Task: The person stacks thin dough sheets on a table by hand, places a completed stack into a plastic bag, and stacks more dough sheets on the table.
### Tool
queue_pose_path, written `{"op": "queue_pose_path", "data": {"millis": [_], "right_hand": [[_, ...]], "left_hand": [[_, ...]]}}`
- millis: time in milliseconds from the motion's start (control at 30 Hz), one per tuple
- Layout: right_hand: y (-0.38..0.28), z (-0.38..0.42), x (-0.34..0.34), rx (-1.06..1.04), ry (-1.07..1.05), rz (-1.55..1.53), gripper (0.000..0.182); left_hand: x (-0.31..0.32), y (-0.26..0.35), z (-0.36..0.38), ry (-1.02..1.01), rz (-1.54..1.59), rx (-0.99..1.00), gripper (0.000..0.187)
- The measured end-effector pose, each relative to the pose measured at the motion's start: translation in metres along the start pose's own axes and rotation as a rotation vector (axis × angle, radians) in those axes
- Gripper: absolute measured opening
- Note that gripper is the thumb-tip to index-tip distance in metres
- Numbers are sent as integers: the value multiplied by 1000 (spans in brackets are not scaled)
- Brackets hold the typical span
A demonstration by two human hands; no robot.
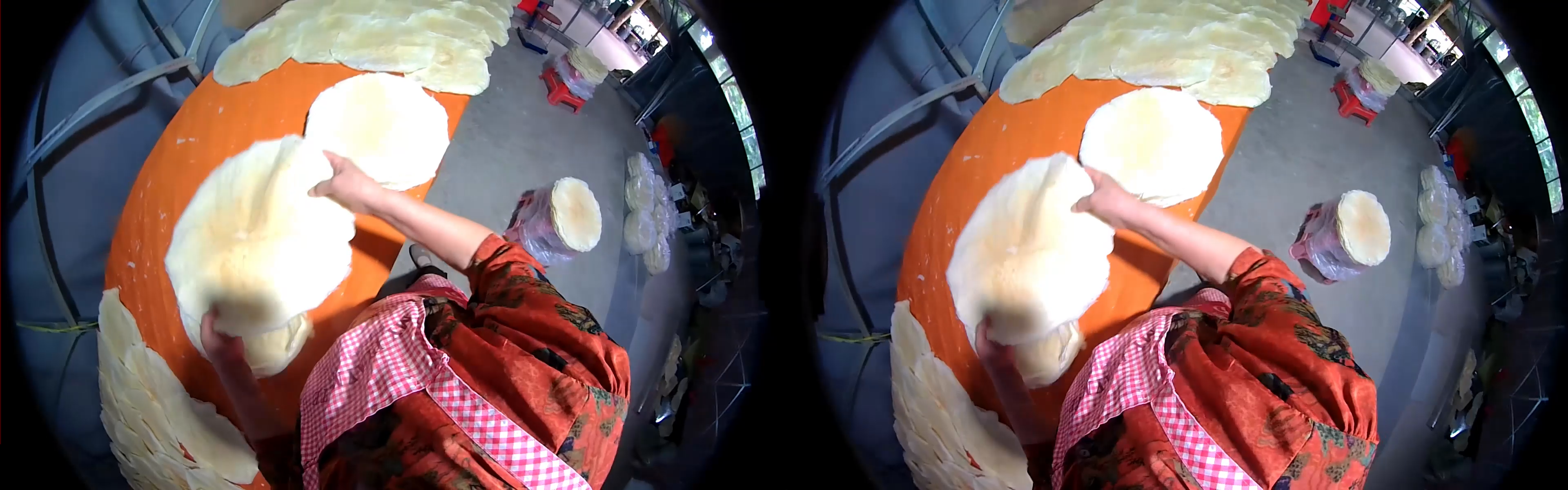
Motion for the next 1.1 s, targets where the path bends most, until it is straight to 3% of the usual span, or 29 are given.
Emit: {"op": "queue_pose_path", "data": {"millis": [100, 133, 167, 233, 300, 400, 467, 533, 567, 700, 767, 867, 1000, 1067, 1100], "right_hand": [[-78, -1, -89, -223, 22, 86, 58], [-105, 2, -118, -196, 63, 190, 59], [-109, -10, -158, -212, 65, 184, 58], [-139, -9, -207, -239, 12, -31, 56], [-148, -16, -260, -265, -6, -88, 56], [-100, -31, -336, -71, 76, -22, 58], [-49, -32, -371, 103, 147, 69, 60], [39, -47, -406, 196, 56, 56, 57], [63, -38, -415, 312, 113, 89, 57], [51, -35, -411, 217, 142, -14, 53], [24, -39, -399, 108, 115, -16, 52], [27, -42, -401, 164, 131, 86, 50], [66, -44, -447, 365, 293, 943, 58], [-21, -34, -390, 87, 292, 1329, 66], [-37, -28, -364, -91, 288, 1424, 68]], "left_hand": [[108, 10, -21, -226, -384, 192, 43], [148, 10, -25, -296, -514, 243, 44], [201, 4, -20, -386, -276, 166, 45], [264, -19, -41, -372, -41, 66, 48], [287, -61, -87, -295, 40, 18, 48], [293, -148, -137, -376, 56, -160, 45], [285, -206, -156, -276, 39, -191, 39], [225, -288, -179, -90, -100, -267, 37], [207, -306, -189, -4, -167, -296, 36], [251, -274, -167, -71, -136, -278, 26], [224, -281, -174, -72, -148, -257, 24], [228, -267, -165, -9, -223, -189, 22], [241, -255, -150, 134, -505, -99, 36], [280, -219, -138, 75, -737, 27, 47], [255, -237, -152, 110, -779, 83, 47]]}}
Point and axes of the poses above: each hand's wrist, its own z-axis away from the middle knuckle, its own x-axis out of the palm, y = z × x, the point moved 10 cm from there along -z, towards the middle knuckle, and after that the axes turned 8 degrees about -y, right-handed, at the moved point
